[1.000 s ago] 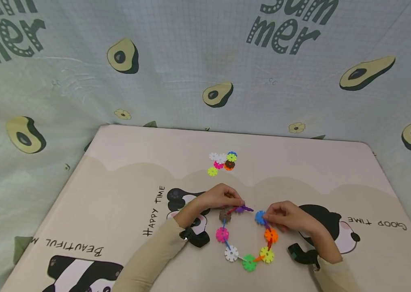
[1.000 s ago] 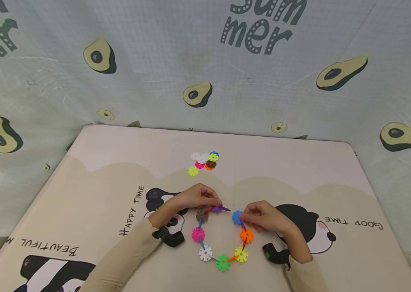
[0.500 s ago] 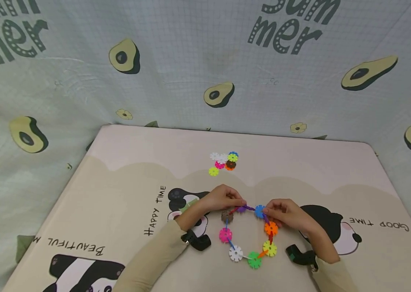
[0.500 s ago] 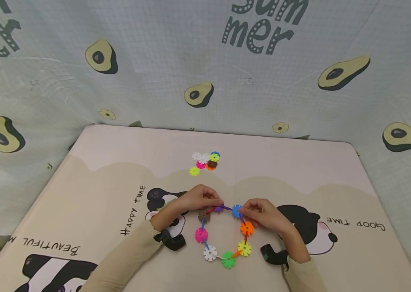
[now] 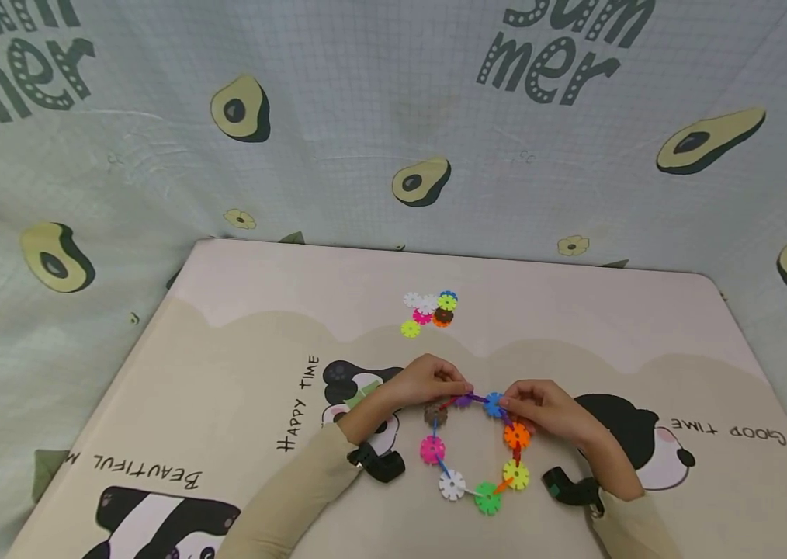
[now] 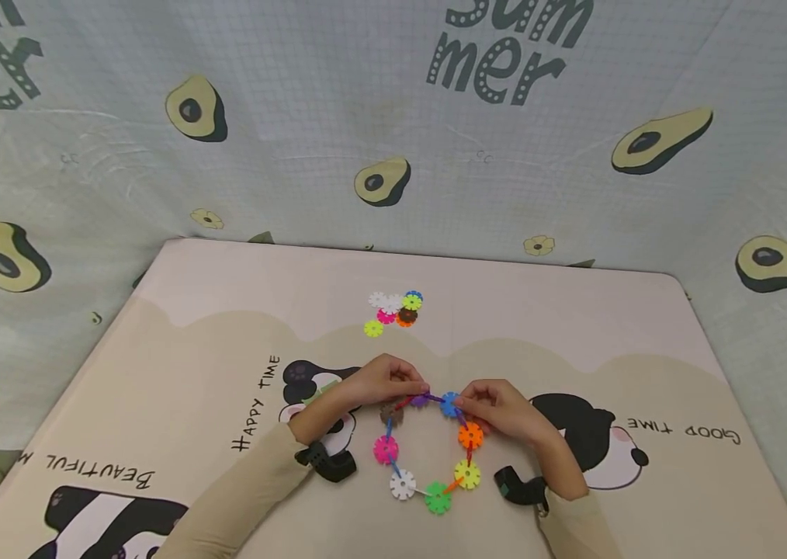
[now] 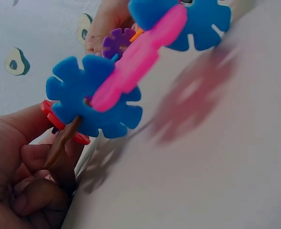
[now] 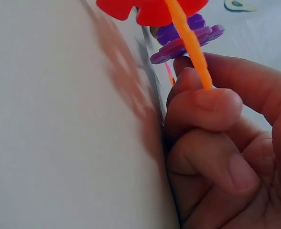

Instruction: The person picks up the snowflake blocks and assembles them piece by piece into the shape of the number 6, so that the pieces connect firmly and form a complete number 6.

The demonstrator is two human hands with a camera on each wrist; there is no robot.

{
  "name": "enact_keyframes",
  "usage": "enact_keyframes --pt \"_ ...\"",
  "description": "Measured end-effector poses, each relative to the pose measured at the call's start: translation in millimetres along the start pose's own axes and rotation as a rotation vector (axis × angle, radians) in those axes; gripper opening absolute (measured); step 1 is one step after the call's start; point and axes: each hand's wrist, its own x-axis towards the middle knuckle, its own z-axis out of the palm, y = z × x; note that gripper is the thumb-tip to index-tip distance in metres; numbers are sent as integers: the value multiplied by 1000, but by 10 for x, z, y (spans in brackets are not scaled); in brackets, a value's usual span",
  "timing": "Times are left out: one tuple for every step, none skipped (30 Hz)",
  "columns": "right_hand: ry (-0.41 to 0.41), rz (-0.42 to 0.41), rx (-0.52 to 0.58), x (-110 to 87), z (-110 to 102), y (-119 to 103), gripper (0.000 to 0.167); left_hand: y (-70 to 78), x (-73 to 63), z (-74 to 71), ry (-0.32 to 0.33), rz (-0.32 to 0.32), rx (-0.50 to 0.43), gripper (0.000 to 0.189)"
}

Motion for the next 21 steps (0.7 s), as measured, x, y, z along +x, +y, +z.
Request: enact_keyframes --pt "1 2 6 2 -5 2 23 -1 1 -3 -6 3 -9 21" --pt "2 5 14 2 -10 2 24 -4 1 -9 -14 6 -19 21" --pt "4 10 23 -2 -16 5 24 -8 1 -14 -25 10 -18 22" --pt "6 16 30 -6 -22 9 24 -15 0 -23 -36 13 -18 22" --pt "9 23 38 -11 -29 12 24 -23 -2 -33 -47 17 -16 22" --pt "13 30 44 -17 -34 12 24 -32 -8 -47 -55 22 -15 22" --pt "18 37 48 -21 -38 12 24 -42 -14 -62 -63 23 -15 22" --pt "20 39 51 -25 -42 15 24 -49 -23 -79 -67 23 -14 22" --pt "22 44 53 -28 -46 16 24 -56 -32 -95 -71 22 -16 22" --pt "23 47 54 -32 -48 17 24 -63 -40 -107 -72 18 -24 22" --pt "23 49 55 -34 -51 20 24 -67 -47 -117 -73 17 -31 22" --pt "20 48 54 -35 -54 22 25 -67 -53 -126 -73 13 -39 22" --pt "17 46 54 -35 -56 25 25 -67 -55 -129 -76 7 -44 22" --pt "13 45 53 -34 -58 28 25 -63 -56 -130 -81 5 -49 22" --pt "12 49 54 -33 -59 29 26 -59 -55 -128 -85 2 -52 22" --pt "9 50 54 -31 -60 33 26 -54 -52 -122 -89 2 -51 22" --pt "8 52 54 -28 -61 38 26 -50 -47 -114 -93 3 -51 22" --pt "8 55 55 -26 -60 40 26 -47 -41 -107 -97 2 -49 22" --pt "9 57 52 -25 -60 42 26 -47 -34 -98 -102 2 -47 21" --pt "10 63 52 -23 -60 44 26 -45 -29 -92 -105 1 -47 21" --pt "11 66 53 -20 -59 47 26 -45 -24 -86 -105 1 -44 21"
